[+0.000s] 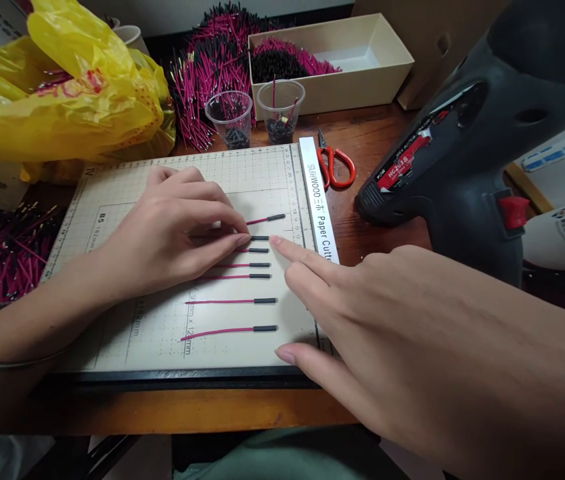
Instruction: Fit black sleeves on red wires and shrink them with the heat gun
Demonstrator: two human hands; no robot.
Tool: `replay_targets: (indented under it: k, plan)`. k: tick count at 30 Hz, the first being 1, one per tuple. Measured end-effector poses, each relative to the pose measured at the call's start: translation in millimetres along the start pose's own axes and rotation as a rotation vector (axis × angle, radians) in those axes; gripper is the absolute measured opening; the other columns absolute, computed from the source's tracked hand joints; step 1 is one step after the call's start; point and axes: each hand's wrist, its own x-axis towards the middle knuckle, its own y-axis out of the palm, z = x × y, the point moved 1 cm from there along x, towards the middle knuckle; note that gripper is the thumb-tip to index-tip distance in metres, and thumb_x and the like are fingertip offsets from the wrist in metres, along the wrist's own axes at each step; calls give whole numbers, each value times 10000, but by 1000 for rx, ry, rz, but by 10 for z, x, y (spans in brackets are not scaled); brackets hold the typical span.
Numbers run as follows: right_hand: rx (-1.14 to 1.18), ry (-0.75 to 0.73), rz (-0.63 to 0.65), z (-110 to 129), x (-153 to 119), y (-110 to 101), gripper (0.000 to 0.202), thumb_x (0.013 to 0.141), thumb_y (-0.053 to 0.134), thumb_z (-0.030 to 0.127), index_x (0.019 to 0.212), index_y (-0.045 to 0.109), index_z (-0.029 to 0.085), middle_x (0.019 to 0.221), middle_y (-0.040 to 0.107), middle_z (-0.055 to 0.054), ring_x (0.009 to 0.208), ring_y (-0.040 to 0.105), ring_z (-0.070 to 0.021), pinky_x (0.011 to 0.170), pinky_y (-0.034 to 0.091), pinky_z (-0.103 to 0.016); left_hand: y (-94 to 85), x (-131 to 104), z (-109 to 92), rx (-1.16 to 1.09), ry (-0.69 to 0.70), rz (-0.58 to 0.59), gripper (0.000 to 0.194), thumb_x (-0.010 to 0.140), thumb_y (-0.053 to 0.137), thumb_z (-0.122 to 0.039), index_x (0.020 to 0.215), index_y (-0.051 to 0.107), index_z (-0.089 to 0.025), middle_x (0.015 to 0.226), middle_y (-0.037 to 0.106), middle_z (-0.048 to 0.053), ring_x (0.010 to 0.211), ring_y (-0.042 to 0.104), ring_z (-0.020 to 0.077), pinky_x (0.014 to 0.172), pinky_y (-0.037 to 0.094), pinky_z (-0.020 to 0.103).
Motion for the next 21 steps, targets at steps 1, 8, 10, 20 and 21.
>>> replay_targets:
  k: [1, 8, 10, 20, 21]
  plan:
    - [0, -1, -1, -3, -3, 9, 500, 981, 516, 341, 1312, 663, -4, 667, 679, -57, 426, 316, -133, 466, 210, -323, -1, -1, -1, -7, 9, -4, 253, 968, 594, -404, 844, 774, -278, 786, 745, -3, 758, 537, 194, 798, 318, 430]
    - [36, 29, 19, -37, -3, 25, 486, 993, 526, 383, 1275, 701, 28, 762, 733, -90, 446, 361, -115, 480, 240, -300, 14, -24, 12, -29, 25, -7, 250, 995, 575, -363, 873, 773, -272, 817, 747, 5, 769, 533, 197, 766, 308, 424]
    - [54, 68, 30, -47, 2, 31, 509, 999, 520, 414, 1296, 694, 39, 827, 754, -104, 453, 379, -114, 474, 247, -297, 18, -26, 15, -25, 18, -6, 264, 1000, 563, -373, 877, 776, -279, 825, 753, 5, 774, 539, 199, 769, 319, 427]
    - [36, 50, 110, -27, 29, -2, 534, 974, 516, 430, 1292, 704, 44, 777, 744, -108, 441, 364, -137, 457, 213, -316, -5, -12, 11, -18, -3, 7, 262, 981, 584, -406, 873, 784, -277, 820, 757, 7, 785, 554, 204, 789, 328, 430]
    - [44, 62, 125, -31, 37, 0, 550, 974, 517, 449, 1304, 698, 48, 713, 720, -91, 433, 343, -139, 455, 201, -314, -4, -13, 12, -16, -1, 4, 259, 980, 585, -405, 871, 783, -278, 817, 757, 5, 779, 553, 203, 792, 328, 433]
